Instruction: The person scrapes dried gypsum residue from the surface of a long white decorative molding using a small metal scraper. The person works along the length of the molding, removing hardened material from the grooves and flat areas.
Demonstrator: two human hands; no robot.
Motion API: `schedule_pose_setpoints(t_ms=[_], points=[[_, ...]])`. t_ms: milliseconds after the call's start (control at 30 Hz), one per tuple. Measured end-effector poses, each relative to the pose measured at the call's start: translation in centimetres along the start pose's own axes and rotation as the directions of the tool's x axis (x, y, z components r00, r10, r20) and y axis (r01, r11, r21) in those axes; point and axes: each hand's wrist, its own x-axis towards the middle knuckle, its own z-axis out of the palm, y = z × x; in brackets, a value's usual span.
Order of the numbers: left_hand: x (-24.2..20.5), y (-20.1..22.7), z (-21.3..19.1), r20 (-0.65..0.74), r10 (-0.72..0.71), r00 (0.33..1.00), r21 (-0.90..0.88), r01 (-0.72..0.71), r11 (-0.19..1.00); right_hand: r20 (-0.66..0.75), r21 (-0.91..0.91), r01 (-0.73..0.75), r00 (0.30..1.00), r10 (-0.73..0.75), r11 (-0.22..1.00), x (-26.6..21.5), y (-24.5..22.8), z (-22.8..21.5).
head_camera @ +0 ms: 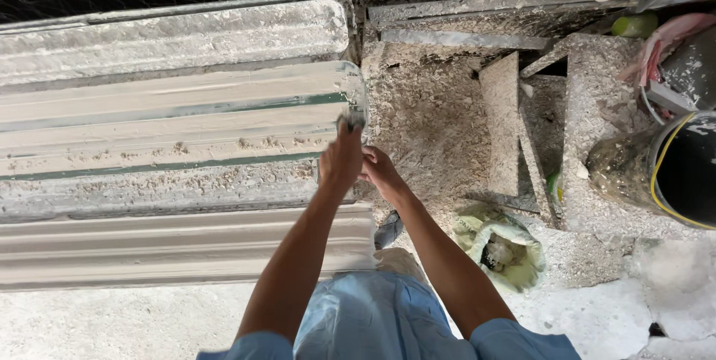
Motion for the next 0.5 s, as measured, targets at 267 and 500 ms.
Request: schedule_pose_setpoints(t_ms=[267,500], points=[[0.8,0.3,-1.1,0.079,-0.011,0.997,-0.030,0.014,0.999,-0.114,-0.144,0.003,0.993,-0.019,0.990,2.0,1.6,1.0],[3.8,0.0,-1.6,-0.009,0.024,1.000,0.011,-0.024,1.000,-0.098,-0.131,0.085,0.990,-0.098,0.988,2.5,2.2,0.5]])
